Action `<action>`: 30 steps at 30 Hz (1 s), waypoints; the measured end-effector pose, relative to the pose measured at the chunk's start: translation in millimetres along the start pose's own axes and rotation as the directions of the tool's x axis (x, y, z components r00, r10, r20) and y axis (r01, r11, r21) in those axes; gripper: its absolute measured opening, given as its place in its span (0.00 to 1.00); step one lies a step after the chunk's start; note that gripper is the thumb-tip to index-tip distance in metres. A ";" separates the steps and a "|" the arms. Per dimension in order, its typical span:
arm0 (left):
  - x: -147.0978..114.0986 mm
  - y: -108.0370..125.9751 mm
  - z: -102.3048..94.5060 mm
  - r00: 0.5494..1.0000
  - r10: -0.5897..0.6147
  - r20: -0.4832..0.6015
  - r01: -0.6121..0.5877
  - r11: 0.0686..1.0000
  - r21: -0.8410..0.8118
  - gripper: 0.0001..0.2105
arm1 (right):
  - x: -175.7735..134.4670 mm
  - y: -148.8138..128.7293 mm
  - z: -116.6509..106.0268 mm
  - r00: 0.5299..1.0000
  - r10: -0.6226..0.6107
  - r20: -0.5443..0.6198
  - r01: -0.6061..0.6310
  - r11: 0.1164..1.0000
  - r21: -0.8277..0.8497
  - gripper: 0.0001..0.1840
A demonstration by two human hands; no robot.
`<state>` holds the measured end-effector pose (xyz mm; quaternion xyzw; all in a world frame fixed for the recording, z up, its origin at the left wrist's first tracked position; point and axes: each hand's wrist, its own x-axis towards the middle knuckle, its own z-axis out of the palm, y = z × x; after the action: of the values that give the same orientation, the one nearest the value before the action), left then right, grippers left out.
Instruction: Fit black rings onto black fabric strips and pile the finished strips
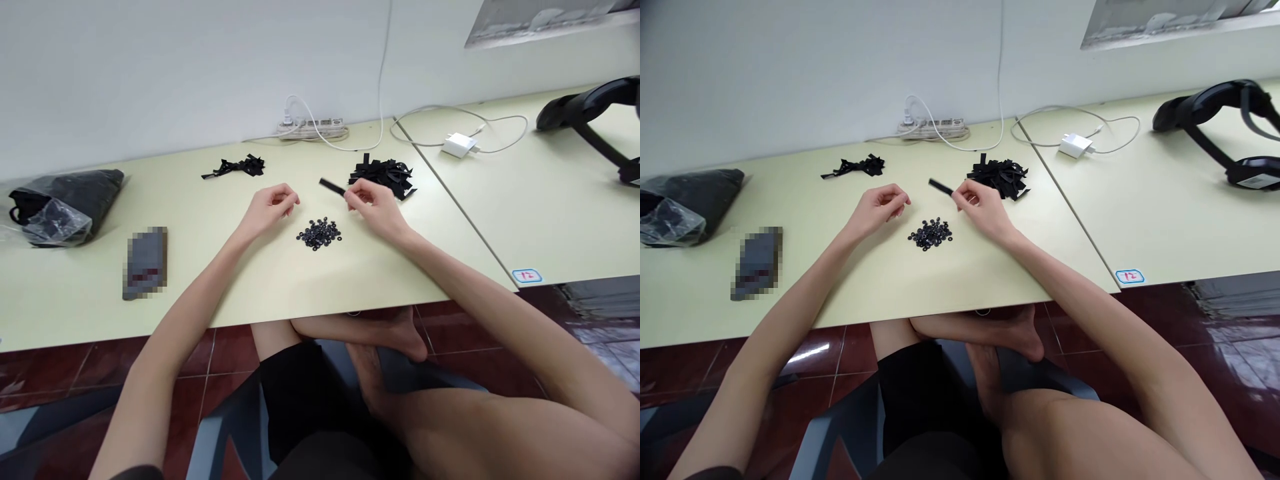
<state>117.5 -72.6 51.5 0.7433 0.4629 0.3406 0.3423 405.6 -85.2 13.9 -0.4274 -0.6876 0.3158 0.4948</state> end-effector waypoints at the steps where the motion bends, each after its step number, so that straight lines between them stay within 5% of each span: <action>1: 2.4 -5.9 -3.5 0.999 -0.016 -0.033 0.016 1.000 -0.002 0.12 | 4.4 6.5 -5.3 0.997 -0.015 -0.073 0.014 1.000 -0.003 0.16; 4: 8.9 -25.6 -13.6 0.989 -0.047 -0.140 0.053 0.998 0.038 0.10 | 19.9 31.3 -27.5 0.939 -0.077 -0.334 0.044 0.993 -0.108 0.17; 8: 16.4 -51.0 -27.8 0.959 -0.075 -0.272 0.124 0.978 0.166 0.09 | 38.5 69.4 -56.5 0.857 -0.108 -0.504 -0.066 0.947 -0.315 0.18; 16: 22.9 -91.0 -45.5 0.927 0.015 -0.376 0.192 0.840 0.507 0.08 | 43.6 97.9 -61.1 0.892 -0.165 -0.421 -0.084 0.855 -0.512 0.09; 25: 44.5 -106.5 -45.0 0.918 -0.131 -0.374 0.324 0.792 0.518 0.32 | 38.5 77.6 -58.3 0.895 -0.162 -0.415 -0.071 0.867 -0.493 0.09; 30: 77.0 -105.4 -50.1 0.944 -0.129 -0.304 0.287 0.778 0.559 0.35 | 35.7 68.4 -54.0 0.890 -0.184 -0.417 -0.046 0.874 -0.484 0.09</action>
<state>54.4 43.6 5.9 0.7078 0.6654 0.2279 0.0660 470.6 -22.6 -13.3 -0.5726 -0.6259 0.0090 0.5294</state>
